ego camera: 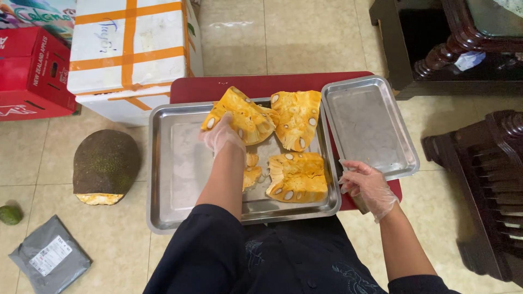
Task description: Extracting jackfruit bulbs from the fruit segments and placing them on a tray
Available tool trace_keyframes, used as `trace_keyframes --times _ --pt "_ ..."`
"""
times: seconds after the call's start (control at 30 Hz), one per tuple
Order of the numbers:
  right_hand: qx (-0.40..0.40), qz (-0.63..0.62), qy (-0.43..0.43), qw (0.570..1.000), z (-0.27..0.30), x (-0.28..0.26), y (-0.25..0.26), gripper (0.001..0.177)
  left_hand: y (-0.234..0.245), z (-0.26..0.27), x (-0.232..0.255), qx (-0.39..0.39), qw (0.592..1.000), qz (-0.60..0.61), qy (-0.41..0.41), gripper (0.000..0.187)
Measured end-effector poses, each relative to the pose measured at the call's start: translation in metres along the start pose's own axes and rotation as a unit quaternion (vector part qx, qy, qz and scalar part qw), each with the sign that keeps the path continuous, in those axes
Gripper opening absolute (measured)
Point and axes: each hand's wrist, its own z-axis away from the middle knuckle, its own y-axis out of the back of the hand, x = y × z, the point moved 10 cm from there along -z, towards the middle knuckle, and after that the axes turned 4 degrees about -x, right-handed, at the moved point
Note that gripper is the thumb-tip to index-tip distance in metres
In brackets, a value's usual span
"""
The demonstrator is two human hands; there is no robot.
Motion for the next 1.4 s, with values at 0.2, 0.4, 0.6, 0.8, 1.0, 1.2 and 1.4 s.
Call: trace_keyframes --times 0.2,0.4,0.6,0.8,1.0,1.2,1.4 --pt "0.003 -0.028 -0.004 1.0 -0.003 0.018 0.007 0.044 -0.012 -0.016 0.001 -0.004 0.999 0.003 -0.05 0.094" --pt "0.002 -0.025 -0.01 1.0 0.004 0.014 0.0 0.043 -0.017 0.004 0.017 -0.048 0.996 -0.026 -0.077 0.09" --pt "0.014 -0.041 -0.021 0.999 0.001 0.023 0.013 0.043 0.002 -0.046 0.001 -0.136 0.985 0.072 -0.078 0.06" --pt "0.045 -0.032 -0.022 0.998 0.023 0.003 0.029 0.046 0.055 -0.036 0.074 -0.289 0.93 0.219 -0.058 0.035" --pt "0.015 -0.049 -0.007 0.999 0.003 0.023 0.026 0.042 0.175 -0.106 0.083 -0.098 0.98 0.063 -0.161 0.064" --pt "-0.004 -0.028 0.004 1.0 -0.003 0.015 0.007 0.042 0.19 -0.149 0.054 -0.053 0.986 -0.049 -0.151 0.08" --pt "-0.002 -0.019 0.008 1.0 -0.001 0.014 0.009 0.042 0.174 -0.148 0.046 -0.058 0.985 -0.086 -0.139 0.083"
